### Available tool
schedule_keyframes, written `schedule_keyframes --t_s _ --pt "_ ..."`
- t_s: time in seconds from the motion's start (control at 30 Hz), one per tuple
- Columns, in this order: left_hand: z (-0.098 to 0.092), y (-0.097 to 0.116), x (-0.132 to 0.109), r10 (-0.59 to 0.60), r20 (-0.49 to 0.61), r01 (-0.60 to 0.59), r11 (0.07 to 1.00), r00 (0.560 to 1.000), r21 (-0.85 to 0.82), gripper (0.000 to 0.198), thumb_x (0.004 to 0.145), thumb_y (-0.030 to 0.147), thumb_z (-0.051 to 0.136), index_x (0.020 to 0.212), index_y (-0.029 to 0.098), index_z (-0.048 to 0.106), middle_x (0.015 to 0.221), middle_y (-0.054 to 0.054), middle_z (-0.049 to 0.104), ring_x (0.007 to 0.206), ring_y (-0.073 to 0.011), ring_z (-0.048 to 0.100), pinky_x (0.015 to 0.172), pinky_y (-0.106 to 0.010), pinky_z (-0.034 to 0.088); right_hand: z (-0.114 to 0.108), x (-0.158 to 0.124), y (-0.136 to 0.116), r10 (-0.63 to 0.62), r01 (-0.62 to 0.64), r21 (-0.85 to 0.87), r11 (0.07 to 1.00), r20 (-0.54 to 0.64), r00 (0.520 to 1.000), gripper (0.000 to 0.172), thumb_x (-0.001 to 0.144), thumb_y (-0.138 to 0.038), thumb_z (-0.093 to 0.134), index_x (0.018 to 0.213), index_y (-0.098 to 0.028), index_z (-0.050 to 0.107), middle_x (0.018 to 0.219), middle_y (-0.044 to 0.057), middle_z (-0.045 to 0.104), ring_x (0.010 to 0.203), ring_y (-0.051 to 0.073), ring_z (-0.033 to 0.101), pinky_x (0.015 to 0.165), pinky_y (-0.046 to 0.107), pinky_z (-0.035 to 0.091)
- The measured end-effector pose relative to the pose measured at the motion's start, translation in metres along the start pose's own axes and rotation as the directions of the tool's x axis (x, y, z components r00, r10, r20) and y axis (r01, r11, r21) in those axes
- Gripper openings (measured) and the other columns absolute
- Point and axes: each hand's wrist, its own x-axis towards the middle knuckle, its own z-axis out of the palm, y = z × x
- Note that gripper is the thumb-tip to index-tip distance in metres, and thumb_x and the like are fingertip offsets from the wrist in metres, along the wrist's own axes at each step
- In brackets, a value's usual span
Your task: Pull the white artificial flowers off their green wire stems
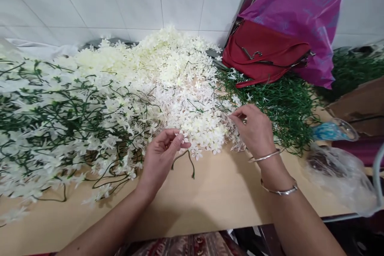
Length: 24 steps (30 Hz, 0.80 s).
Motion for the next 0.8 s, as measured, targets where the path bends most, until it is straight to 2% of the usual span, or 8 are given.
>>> schedule_keyframes --t_s 0.13,0.2,0.27,0.4,0.47,0.53,0.8 --pt "0.003 0.010 -0.001 -0.055 -0.010 0.054 0.997 0.998 -0.053 0.038 0.080 0.050 0.085 0.096 0.019 0.070 0.083 0.001 0.077 0.075 -0.0173 0.080 0.072 -0.023 0.058 -0.012 -0.006 -0.024 0.143 -0.129 0.158 0.979 -0.081 0.986 0.012 0.088 -0.029 0.071 0.080 -0.023 0.065 0.074 0.001 0.067 0.067 0.019 0.061 0.068 0.032 0.045" --pt "0.004 0.011 -0.001 -0.060 -0.016 0.059 0.997 0.998 -0.049 0.039 0.079 0.051 0.085 0.096 0.018 0.071 0.083 0.002 0.076 0.080 -0.0200 0.082 0.076 -0.026 0.060 -0.012 -0.013 -0.039 0.182 -0.154 0.281 0.947 -0.075 0.981 0.011 0.087 -0.029 0.071 0.081 -0.023 0.064 0.073 0.000 0.068 0.066 0.018 0.061 0.068 0.032 0.047" --pt "0.004 0.009 -0.002 -0.065 -0.013 0.064 0.997 0.998 -0.045 0.039 0.081 0.051 0.084 0.098 0.018 0.072 0.085 0.001 0.076 0.083 -0.0217 0.082 0.080 -0.028 0.061 -0.008 -0.022 -0.050 0.191 -0.183 0.427 0.885 0.025 0.981 0.008 0.086 -0.027 0.072 0.082 -0.022 0.067 0.077 0.000 0.070 0.070 0.017 0.063 0.071 0.031 0.049" --pt "0.004 0.002 -0.002 -0.066 0.002 0.066 0.995 0.998 -0.077 0.037 0.083 0.046 0.083 0.104 0.018 0.072 0.093 0.000 0.078 0.088 -0.0221 0.083 0.087 -0.029 0.062 0.004 -0.039 -0.063 0.197 -0.309 0.670 0.675 0.240 0.951 0.008 0.085 -0.027 0.074 0.090 -0.022 0.073 0.082 0.001 0.073 0.075 0.017 0.066 0.072 0.031 0.053" --pt "0.004 0.000 -0.002 -0.056 0.004 0.056 0.993 0.998 -0.108 0.035 0.083 0.044 0.084 0.103 0.018 0.072 0.095 0.000 0.079 0.089 -0.0216 0.083 0.088 -0.028 0.062 0.010 -0.045 -0.066 0.209 -0.357 0.709 0.608 0.291 0.934 0.014 0.084 -0.027 0.075 0.097 -0.022 0.075 0.085 0.002 0.074 0.077 0.017 0.067 0.074 0.031 0.054" --pt "0.003 -0.002 -0.002 -0.044 0.006 0.045 0.991 0.999 -0.126 0.033 0.083 0.044 0.084 0.101 0.018 0.071 0.095 0.001 0.080 0.090 -0.0213 0.083 0.087 -0.027 0.063 0.015 -0.049 -0.068 0.215 -0.388 0.714 0.583 0.325 0.921 0.017 0.083 -0.027 0.076 0.099 -0.022 0.077 0.084 0.002 0.075 0.077 0.017 0.066 0.074 0.032 0.054" --pt "0.002 -0.008 -0.005 -0.019 0.001 0.019 0.993 1.000 -0.113 0.035 0.085 0.044 0.082 0.106 0.018 0.069 0.096 -0.002 0.082 0.089 -0.0229 0.083 0.088 -0.033 0.066 0.017 -0.062 -0.082 0.174 -0.367 0.688 0.626 0.335 0.926 0.008 0.088 -0.030 0.076 0.089 -0.022 0.075 0.085 0.002 0.075 0.080 0.018 0.064 0.079 0.035 0.052"
